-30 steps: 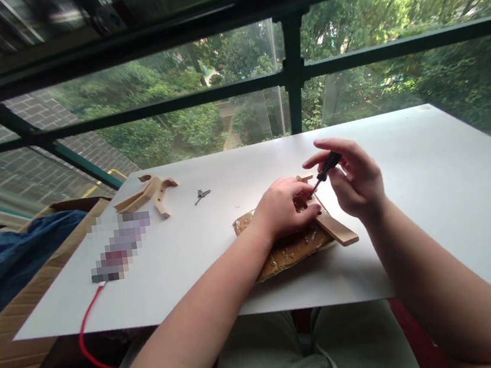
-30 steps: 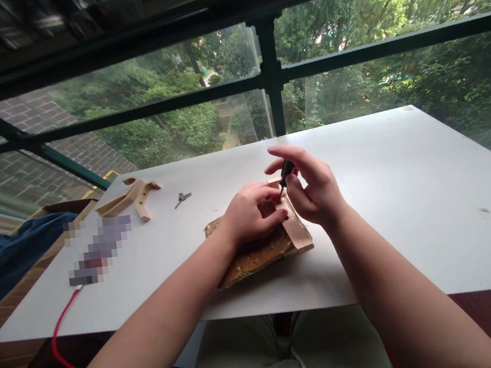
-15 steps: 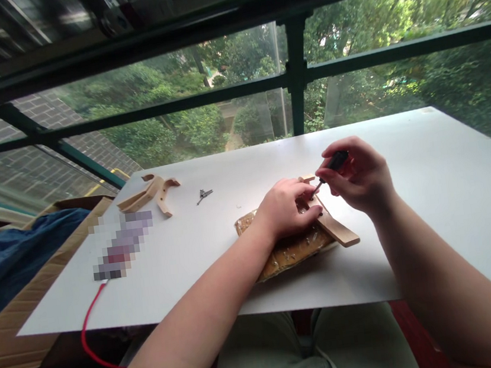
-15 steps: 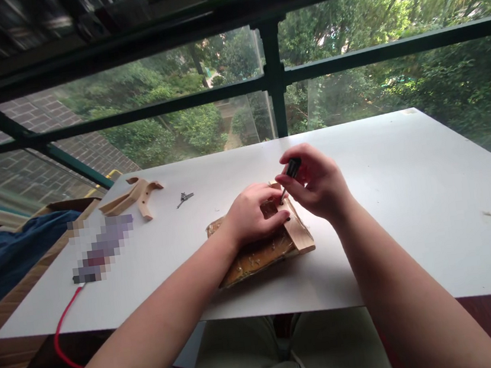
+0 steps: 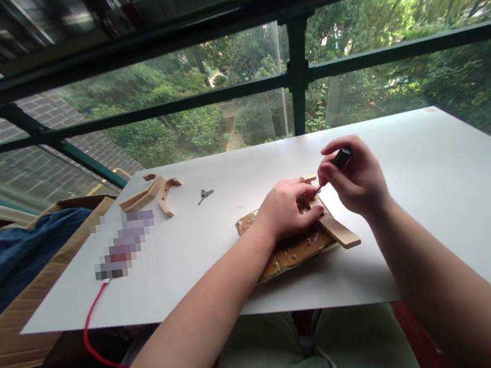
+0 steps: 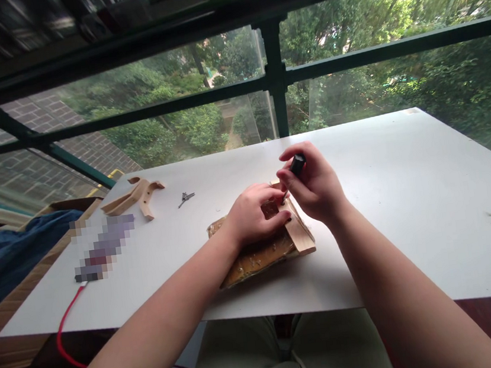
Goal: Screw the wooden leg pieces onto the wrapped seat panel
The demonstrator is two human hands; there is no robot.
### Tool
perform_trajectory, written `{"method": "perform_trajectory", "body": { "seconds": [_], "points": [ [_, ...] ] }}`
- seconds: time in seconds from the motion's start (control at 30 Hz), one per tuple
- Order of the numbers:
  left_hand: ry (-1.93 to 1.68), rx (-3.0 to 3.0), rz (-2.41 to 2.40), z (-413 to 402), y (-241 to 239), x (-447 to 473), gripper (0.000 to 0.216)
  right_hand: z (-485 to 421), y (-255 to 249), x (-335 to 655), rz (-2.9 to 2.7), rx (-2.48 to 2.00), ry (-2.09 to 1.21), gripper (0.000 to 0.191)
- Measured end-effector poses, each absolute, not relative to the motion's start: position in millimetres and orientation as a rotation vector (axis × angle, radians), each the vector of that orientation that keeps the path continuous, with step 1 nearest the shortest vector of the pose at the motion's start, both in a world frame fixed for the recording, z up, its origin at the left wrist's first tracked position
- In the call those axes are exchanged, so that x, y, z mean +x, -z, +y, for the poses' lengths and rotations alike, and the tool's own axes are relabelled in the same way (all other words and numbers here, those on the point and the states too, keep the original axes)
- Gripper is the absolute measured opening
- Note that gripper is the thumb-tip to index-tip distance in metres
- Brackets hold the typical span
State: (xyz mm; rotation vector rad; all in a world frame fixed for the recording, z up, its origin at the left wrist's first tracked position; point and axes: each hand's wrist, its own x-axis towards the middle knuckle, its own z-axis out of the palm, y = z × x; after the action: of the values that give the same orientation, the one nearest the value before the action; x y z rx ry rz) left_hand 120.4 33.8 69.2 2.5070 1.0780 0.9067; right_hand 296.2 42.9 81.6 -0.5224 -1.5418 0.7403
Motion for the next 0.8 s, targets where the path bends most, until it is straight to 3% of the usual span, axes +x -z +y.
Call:
{"method": "perform_trajectory", "body": {
  "seconds": [0.27,0.4,0.8],
  "points": [
    [-0.924,2.497,1.078,34,-70,121,0.026,39,-86,304,-1.564,-0.559,-0.853,0.029],
    [-0.914,2.503,1.083,33,-70,120,0.028,41,-85,304,-1.547,-0.544,-0.869,0.020],
    [-0.896,2.511,1.084,32,-70,120,0.032,45,-90,312,-1.461,-0.701,-0.885,0.021]
  ]
}}
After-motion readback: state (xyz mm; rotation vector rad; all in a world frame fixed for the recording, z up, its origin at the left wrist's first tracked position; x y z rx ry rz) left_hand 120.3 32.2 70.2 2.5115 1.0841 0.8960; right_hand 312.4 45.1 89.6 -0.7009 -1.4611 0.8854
